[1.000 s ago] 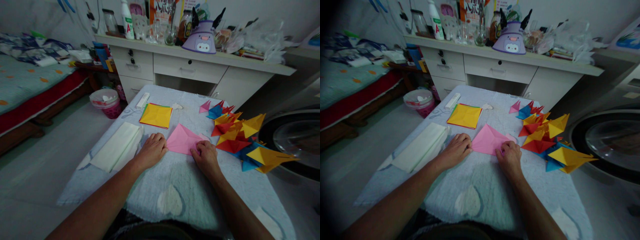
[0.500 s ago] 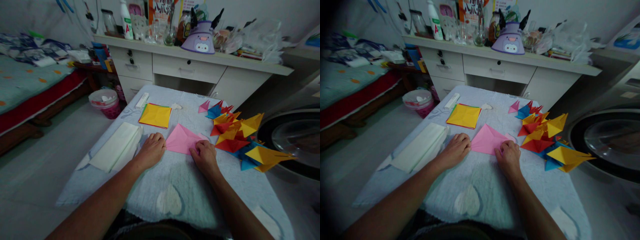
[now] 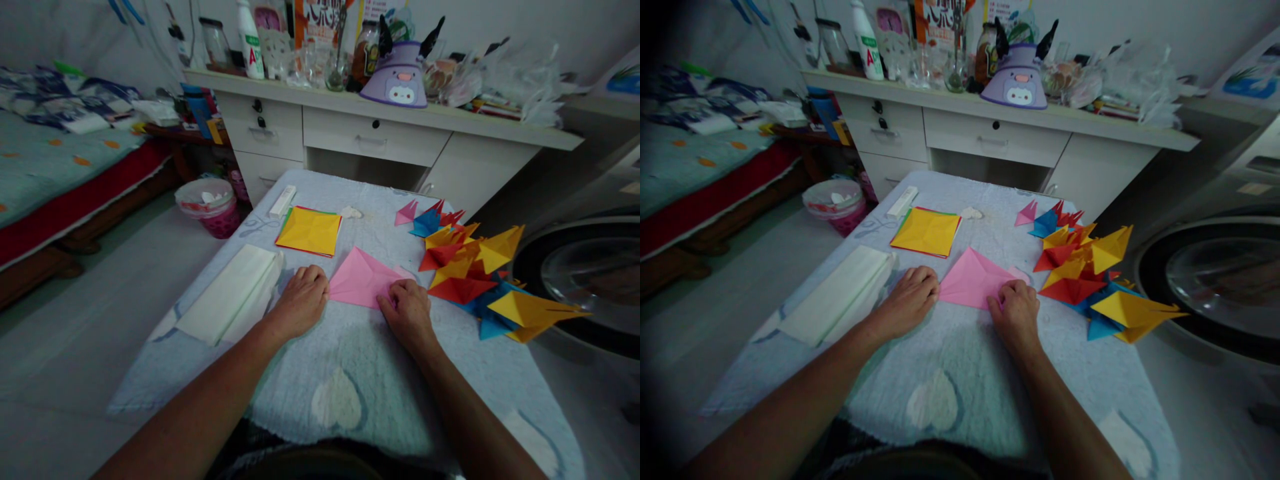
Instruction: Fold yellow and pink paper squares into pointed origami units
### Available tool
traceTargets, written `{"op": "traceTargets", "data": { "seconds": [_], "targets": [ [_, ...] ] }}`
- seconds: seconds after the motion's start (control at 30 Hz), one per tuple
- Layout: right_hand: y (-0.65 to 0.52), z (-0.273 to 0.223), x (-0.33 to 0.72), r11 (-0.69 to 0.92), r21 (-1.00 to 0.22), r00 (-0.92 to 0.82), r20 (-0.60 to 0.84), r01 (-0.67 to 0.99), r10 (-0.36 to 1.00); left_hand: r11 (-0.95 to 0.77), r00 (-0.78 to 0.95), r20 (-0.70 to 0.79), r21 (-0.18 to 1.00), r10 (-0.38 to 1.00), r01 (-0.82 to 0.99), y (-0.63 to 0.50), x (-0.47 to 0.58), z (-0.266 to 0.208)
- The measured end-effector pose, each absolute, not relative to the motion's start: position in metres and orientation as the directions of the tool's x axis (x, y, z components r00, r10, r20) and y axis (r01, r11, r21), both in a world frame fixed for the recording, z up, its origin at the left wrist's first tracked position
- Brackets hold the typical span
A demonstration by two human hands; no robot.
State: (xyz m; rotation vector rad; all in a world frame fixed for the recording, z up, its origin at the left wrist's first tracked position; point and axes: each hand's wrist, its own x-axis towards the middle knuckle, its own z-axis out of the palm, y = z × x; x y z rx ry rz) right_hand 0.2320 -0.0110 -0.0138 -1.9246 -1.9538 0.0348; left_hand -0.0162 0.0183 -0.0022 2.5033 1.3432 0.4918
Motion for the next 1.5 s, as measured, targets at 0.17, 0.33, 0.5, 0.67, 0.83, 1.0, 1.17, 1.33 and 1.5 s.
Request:
{"op": "traceTargets", "data": {
  "seconds": [0.17, 0.33, 0.5, 0.67, 0.83, 1.0, 1.17, 1.33, 1.5],
  "targets": [
    [-0.012, -0.013, 0.231, 0.035, -0.296, 0.043, 0.253, 0.955, 0.966, -0.557, 0.535, 0.169, 0.351, 0.828, 0.753, 0.017, -0.017, 0.001],
    [-0.011, -0.014, 0.232, 0.043, -0.291, 0.030, 0.241, 0.956, 0.970, -0.560, 0.537, 0.167, 0.336, 0.827, 0.757, 0.018, -0.019, -0.001],
    [-0.011, -0.014, 0.233, 0.055, -0.287, 0.024, 0.263, 0.957, 0.964, -0.540, 0.511, 0.177, 0.333, 0.841, 0.773, 0.020, -0.019, -0.001],
    [-0.011, -0.013, 0.231, 0.045, -0.285, 0.034, 0.265, 0.957, 0.964, -0.515, 0.445, 0.273, 0.297, 0.853, 0.804, 0.014, -0.013, 0.011],
    [-0.011, -0.012, 0.230, 0.030, -0.271, 0.039, 0.244, 0.962, 0.969, -0.796, 0.736, 0.303, 0.227, 0.606, 0.562, -0.009, 0.007, 0.013],
    [-0.012, -0.012, 0.230, 0.027, -0.273, 0.041, 0.239, 0.962, 0.970, -0.849, 0.781, 0.333, 0.215, 0.528, 0.483, -0.024, 0.023, -0.004],
    [-0.011, -0.014, 0.231, 0.045, -0.274, 0.030, 0.262, 0.961, 0.965, -0.842, 0.768, 0.349, 0.157, 0.536, 0.516, -0.024, 0.023, -0.016],
    [-0.012, -0.014, 0.230, 0.035, -0.276, 0.040, 0.263, 0.960, 0.964, -0.815, 0.755, 0.317, 0.136, 0.574, 0.563, -0.026, 0.022, -0.018],
    [-0.012, -0.013, 0.230, 0.021, -0.286, 0.050, 0.239, 0.958, 0.970, -0.807, 0.752, 0.315, 0.097, 0.580, 0.582, -0.027, 0.021, -0.018]
  ]
}}
